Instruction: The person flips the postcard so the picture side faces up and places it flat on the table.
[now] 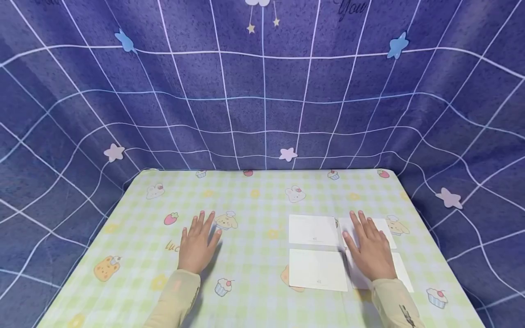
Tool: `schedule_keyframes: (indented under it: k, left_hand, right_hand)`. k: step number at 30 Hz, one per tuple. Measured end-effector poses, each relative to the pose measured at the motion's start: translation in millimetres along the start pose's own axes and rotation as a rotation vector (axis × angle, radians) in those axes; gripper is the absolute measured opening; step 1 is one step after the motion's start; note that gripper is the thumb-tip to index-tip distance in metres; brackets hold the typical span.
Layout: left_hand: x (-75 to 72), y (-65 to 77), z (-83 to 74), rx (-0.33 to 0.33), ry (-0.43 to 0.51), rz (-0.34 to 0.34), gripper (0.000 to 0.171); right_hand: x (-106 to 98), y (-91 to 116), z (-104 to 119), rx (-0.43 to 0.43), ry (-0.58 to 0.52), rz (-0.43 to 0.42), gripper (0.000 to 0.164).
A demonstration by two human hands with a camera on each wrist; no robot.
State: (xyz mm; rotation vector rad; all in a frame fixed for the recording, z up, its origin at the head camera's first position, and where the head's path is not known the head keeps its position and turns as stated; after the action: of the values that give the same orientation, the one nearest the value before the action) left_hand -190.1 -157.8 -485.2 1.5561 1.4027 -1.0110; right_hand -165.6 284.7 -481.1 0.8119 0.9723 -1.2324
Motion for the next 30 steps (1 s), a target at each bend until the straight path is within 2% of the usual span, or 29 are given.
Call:
schedule_keyframes:
  k: [8,18,24,30]
  left_hand:
    - [-1.5,2.8,-2.9,-0.027,-0.023,-0.037,0.064]
    - [-4.8,-1.5,-3.2,-0.002,0.002,-0.113,0.061]
    - [-6.0,-0.4,-5.5,-0.005,0.021,-0.114,0.059]
    - [-7.3,-0.4,-10.1,0.014,0.035,-0.132,0.058]
  right_hand:
    - [-3,5,2,-0.009,-0.016,0.013,0.068]
    - [-10,7,6,-0.031,0.0,-0.014,0.067]
    - [-11,9,9,-0.023,0.003,-0.006,0.068]
    - [-13,11,11,-0.044,0.002,-0.039,0.067]
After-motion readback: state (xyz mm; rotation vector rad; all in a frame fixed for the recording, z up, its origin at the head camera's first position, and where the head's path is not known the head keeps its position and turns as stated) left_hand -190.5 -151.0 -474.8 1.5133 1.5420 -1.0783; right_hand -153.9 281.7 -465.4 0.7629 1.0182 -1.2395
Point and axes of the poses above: each hand's wrist, its own y-axis away from the middle knuckle, its own x-axis out of the palm, z = x × y, the point moved 4 cm from there along -y, towards the middle knuckle, and after that the axes turned 12 degrees about z, right-handed, at the moved point
